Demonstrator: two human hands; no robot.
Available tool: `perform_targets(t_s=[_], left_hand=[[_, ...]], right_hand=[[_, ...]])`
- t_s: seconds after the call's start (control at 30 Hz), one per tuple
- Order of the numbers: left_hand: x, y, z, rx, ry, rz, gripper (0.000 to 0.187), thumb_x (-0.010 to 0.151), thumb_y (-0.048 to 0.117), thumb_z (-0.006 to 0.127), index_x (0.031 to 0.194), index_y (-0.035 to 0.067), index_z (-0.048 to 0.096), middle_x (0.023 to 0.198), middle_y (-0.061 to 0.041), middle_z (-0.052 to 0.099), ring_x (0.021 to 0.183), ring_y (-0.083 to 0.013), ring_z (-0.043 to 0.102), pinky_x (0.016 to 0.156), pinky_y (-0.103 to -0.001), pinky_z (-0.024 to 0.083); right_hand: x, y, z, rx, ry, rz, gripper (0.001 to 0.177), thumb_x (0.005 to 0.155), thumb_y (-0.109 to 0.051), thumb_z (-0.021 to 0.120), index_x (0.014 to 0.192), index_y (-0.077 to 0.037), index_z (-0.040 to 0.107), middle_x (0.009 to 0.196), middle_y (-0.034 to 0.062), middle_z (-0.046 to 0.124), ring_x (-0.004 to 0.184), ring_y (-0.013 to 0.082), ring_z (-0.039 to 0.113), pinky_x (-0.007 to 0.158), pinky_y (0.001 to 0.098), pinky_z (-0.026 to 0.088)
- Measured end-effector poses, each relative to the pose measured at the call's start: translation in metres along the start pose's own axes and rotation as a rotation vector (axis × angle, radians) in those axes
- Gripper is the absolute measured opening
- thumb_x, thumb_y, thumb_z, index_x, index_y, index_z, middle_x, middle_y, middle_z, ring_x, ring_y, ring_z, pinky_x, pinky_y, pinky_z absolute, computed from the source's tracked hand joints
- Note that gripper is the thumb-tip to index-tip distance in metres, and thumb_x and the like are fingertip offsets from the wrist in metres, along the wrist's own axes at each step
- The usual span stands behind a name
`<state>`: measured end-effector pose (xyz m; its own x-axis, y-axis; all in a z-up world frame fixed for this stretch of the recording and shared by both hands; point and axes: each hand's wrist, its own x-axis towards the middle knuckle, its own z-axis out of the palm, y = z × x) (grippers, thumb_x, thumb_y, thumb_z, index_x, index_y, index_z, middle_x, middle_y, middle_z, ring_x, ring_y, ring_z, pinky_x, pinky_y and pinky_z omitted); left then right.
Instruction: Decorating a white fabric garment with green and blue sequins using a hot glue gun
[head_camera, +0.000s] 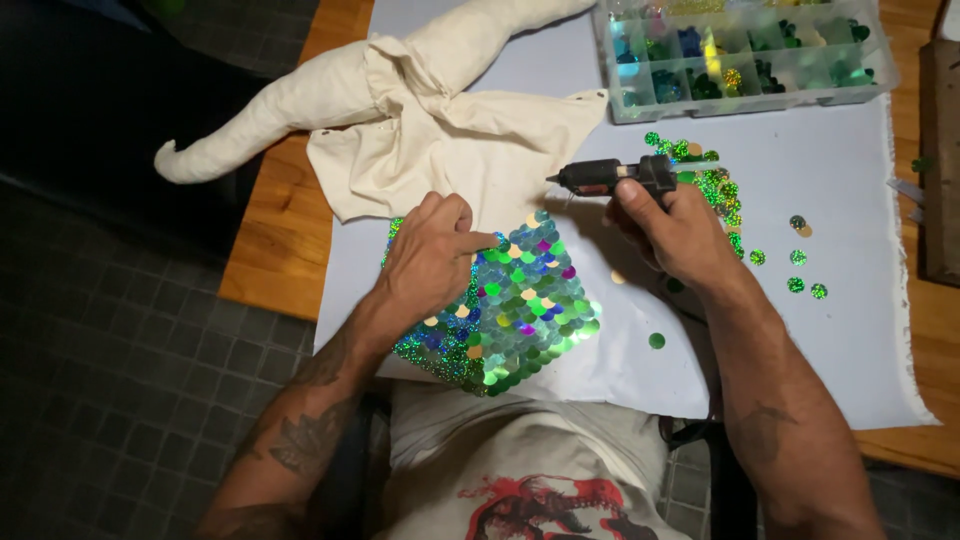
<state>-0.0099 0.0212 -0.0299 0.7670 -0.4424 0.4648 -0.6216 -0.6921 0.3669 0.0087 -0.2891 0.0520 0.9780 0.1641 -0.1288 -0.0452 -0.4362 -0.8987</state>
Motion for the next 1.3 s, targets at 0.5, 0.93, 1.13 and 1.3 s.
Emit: perform_targets(t_s=[0.5, 0.93, 1.13, 1.3], left_hand=[[0.006, 0.001, -0.025, -0.343, -0.133, -0.146, 0.058, 0.089, -0.003, 0.036, 0.122, 0.019, 0.077, 0.093, -0.003, 0.046, 0.092, -0.0248, 0.047, 0.086, -0.039, 0.042], [0.006, 0.024, -0.037, -0.129, -0.23, -0.035, 0.067, 0.091, -0.004, 0.03, 0.155, 0.005, 0.046, 0.11, -0.001, 0.078, 0.112, -0.0272, 0.058, 0.09, -0.04, 0.037], [0.012, 0.024, -0.045, -0.076, -0.279, 0.0, 0.07, 0.091, -0.006, 0.032, 0.16, 0.006, 0.038, 0.114, 0.001, 0.078, 0.113, -0.0273, 0.059, 0.091, -0.04, 0.038], [0.018, 0.022, -0.051, -0.136, -0.338, -0.048, 0.073, 0.087, -0.005, 0.034, 0.158, 0.007, 0.04, 0.115, 0.002, 0.078, 0.116, -0.0275, 0.058, 0.093, -0.041, 0.037]], right_hand=[[-0.007, -0.013, 0.001, -0.042, 0.01, -0.018, 0.051, 0.109, -0.04, 0.058, 0.072, -0.006, 0.066, 0.052, 0.0098, 0.057, 0.041, 0.0193, 0.052, 0.042, 0.0341, 0.044], [-0.001, -0.001, 0.003, 0.179, 0.051, -0.105, 0.041, 0.11, -0.034, 0.057, 0.084, -0.004, 0.068, 0.052, 0.009, 0.053, 0.036, 0.0149, 0.051, 0.032, 0.0273, 0.04], [-0.002, 0.006, 0.004, 0.145, 0.068, -0.106, 0.043, 0.111, -0.034, 0.056, 0.081, -0.004, 0.066, 0.052, 0.0088, 0.053, 0.038, 0.0139, 0.049, 0.033, 0.0277, 0.039], [-0.001, 0.008, 0.001, 0.124, 0.067, -0.115, 0.041, 0.11, -0.032, 0.058, 0.081, -0.004, 0.067, 0.052, 0.0103, 0.054, 0.039, 0.0155, 0.049, 0.034, 0.0305, 0.039]])
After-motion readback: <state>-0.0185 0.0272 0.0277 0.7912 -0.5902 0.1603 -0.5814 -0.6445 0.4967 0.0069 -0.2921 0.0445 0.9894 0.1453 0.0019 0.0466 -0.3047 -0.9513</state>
